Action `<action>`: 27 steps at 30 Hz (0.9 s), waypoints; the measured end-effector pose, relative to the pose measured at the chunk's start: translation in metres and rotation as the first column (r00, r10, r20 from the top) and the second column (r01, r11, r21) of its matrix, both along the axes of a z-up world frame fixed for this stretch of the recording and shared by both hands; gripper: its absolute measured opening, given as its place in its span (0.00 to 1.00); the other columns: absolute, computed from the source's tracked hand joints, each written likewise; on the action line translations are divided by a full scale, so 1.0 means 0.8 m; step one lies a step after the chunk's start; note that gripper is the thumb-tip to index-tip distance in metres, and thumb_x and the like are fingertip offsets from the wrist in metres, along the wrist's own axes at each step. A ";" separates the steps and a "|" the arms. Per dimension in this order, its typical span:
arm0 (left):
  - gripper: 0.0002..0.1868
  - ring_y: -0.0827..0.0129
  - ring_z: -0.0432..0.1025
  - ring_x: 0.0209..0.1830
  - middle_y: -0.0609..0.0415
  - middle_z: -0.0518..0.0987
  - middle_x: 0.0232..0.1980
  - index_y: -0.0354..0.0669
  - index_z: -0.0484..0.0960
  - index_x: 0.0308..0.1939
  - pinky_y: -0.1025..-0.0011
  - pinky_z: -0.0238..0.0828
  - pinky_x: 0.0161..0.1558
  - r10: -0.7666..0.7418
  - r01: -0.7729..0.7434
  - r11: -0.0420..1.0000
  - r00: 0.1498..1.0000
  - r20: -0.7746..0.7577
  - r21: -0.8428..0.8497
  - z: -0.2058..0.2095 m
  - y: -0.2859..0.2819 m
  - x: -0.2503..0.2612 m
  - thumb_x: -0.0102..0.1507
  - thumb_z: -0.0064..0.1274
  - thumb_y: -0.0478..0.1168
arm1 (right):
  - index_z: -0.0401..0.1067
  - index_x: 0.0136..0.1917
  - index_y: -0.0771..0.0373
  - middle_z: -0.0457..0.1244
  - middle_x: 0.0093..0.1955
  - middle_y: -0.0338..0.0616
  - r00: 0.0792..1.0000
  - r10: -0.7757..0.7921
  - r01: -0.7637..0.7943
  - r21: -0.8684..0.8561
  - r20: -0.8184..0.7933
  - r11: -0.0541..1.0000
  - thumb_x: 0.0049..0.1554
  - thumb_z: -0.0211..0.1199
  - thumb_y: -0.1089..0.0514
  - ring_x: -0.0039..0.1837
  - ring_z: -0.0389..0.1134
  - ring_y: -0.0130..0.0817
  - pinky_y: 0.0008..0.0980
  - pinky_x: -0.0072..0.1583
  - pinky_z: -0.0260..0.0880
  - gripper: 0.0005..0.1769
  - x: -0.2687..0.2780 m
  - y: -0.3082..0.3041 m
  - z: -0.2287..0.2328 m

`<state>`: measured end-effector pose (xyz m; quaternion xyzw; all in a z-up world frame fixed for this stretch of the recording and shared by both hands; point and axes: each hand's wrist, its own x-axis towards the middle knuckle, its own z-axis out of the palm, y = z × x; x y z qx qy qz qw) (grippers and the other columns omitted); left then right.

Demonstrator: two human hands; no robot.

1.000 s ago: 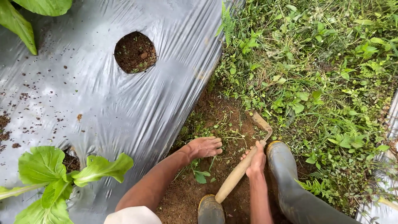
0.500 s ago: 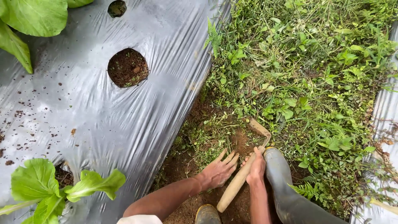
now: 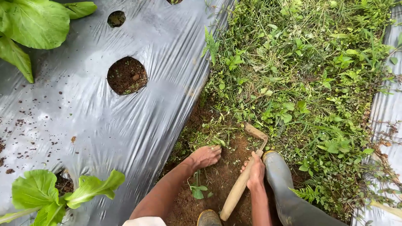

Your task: The person weeds a garden bed by hand and with a hoe. They first pull weeds from around leafy green plants growing through a plastic mulch sheet, then use a hoe to scrape and remove weeds from the soil between the mulched rows.

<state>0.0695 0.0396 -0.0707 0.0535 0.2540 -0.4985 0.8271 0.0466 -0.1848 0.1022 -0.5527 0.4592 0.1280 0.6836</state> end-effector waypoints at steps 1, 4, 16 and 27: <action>0.32 0.68 0.34 0.84 0.52 0.39 0.85 0.44 0.39 0.79 0.67 0.30 0.81 -0.365 0.160 0.892 0.806 0.466 0.422 0.000 0.007 0.015 0.72 0.25 0.45 | 0.68 0.47 0.62 0.61 0.32 0.43 1.000 0.005 -0.005 0.007 0.015 1.000 0.64 0.58 0.46 0.30 0.59 0.32 0.32 0.31 0.63 0.16 -0.002 -0.001 -0.003; 0.29 0.70 0.38 0.83 0.55 0.43 0.82 0.46 0.43 0.77 0.68 0.35 0.80 -0.836 -0.018 0.519 0.198 0.512 0.854 0.037 0.008 0.041 0.71 0.24 0.43 | 0.65 0.45 0.61 0.59 0.29 0.42 0.997 -0.021 0.020 0.020 0.070 1.000 0.62 0.58 0.44 0.27 0.60 0.33 0.34 0.28 0.65 0.18 -0.009 -0.002 -0.020; 0.24 0.58 0.50 0.79 0.45 0.61 0.75 0.50 0.64 0.72 0.61 0.46 0.78 -0.593 -0.802 -0.090 -0.433 -0.679 0.590 0.261 -0.032 0.073 0.70 0.40 0.38 | 0.63 0.51 0.61 0.63 0.33 0.44 0.997 0.057 -0.053 -0.063 0.058 0.997 0.60 0.60 0.43 0.30 0.67 0.35 0.35 0.33 0.75 0.20 -0.038 0.027 -0.037; 0.29 0.61 0.43 0.83 0.50 0.53 0.83 0.50 0.54 0.79 0.61 0.35 0.81 -0.343 -0.847 -0.019 -0.493 -0.799 0.531 0.285 -0.023 0.058 0.73 0.33 0.47 | 0.57 0.67 0.62 0.64 0.46 0.48 0.990 -0.057 0.074 -0.135 0.127 0.988 0.63 0.59 0.52 0.45 0.69 0.37 0.38 0.51 0.80 0.24 -0.092 0.075 0.006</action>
